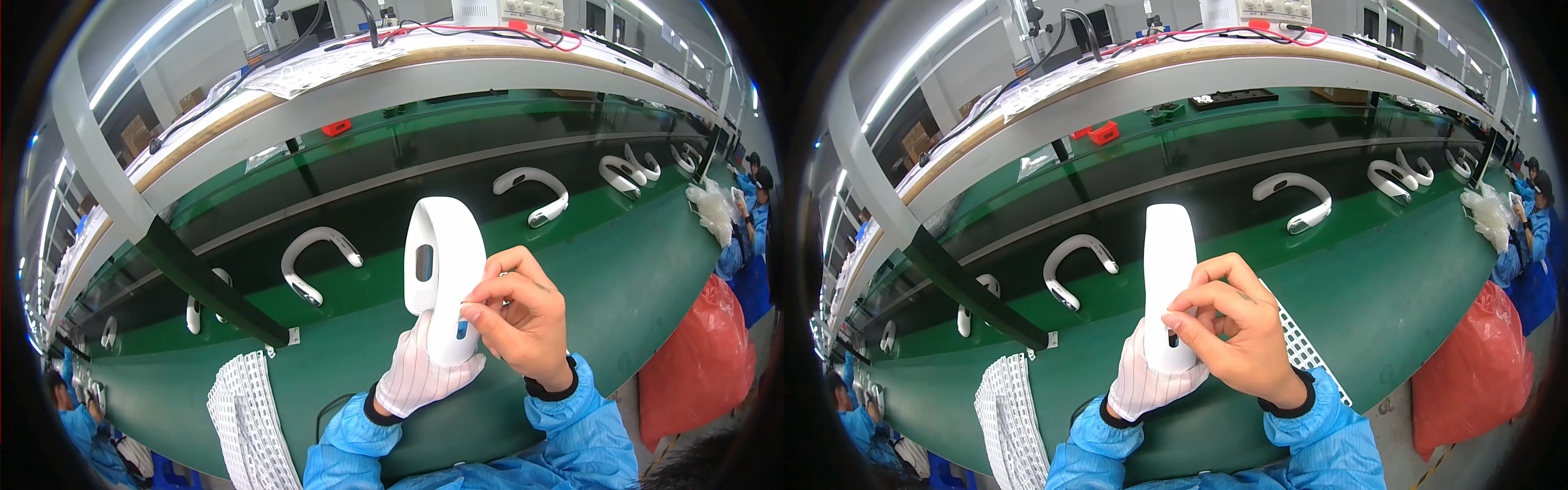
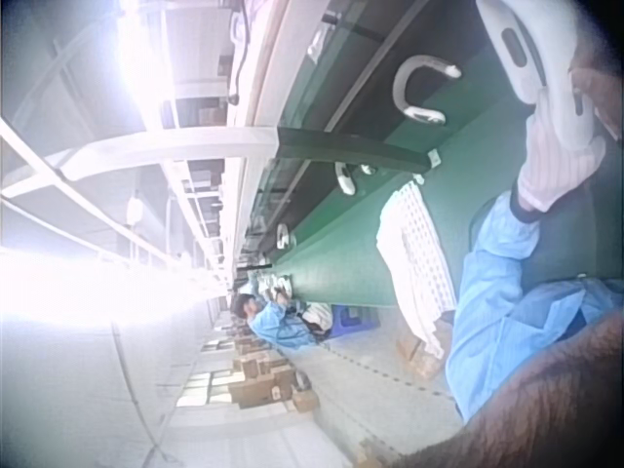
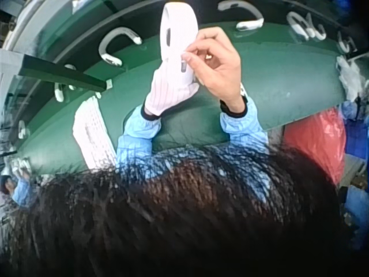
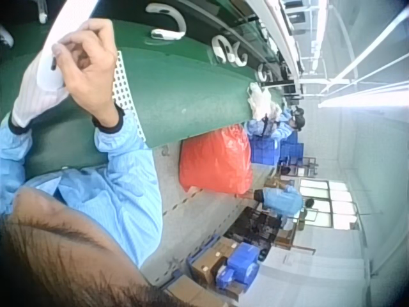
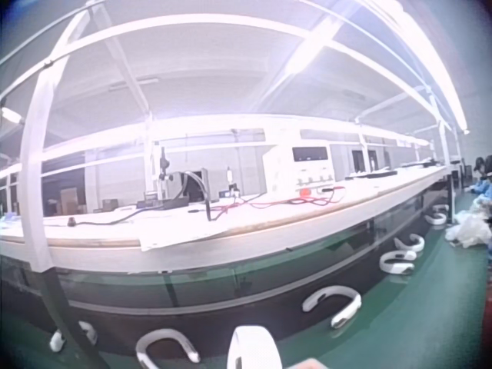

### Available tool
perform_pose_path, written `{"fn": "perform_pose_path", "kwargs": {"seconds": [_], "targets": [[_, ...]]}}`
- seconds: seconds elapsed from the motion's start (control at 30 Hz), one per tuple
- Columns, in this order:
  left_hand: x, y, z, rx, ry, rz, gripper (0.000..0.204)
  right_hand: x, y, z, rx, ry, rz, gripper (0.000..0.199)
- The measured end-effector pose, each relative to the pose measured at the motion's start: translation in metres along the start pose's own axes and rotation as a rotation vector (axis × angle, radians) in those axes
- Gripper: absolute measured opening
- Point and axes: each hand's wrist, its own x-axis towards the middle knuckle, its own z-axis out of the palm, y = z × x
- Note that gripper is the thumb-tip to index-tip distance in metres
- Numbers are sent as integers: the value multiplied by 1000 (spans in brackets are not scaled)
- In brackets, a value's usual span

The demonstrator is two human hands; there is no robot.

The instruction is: Applying small circular adhesive pads to plastic neck-fan components at a factory assembly line.

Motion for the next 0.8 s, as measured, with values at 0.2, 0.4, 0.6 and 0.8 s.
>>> {"fn": "perform_pose_path", "kwargs": {"seconds": [0.2,0.4,0.6,0.8], "targets": [[1,-11,5,68,49,209,61,1,11,0,-14,3,-97,10],[-1,-11,5,-2,61,154,60,0,26,0,-86,17,-174,12],[0,-14,4,56,103,196,61,1,31,9,-81,100,-153,34],[8,0,0,-355,-35,-133,49,2,23,-4,407,154,219,44]]}}
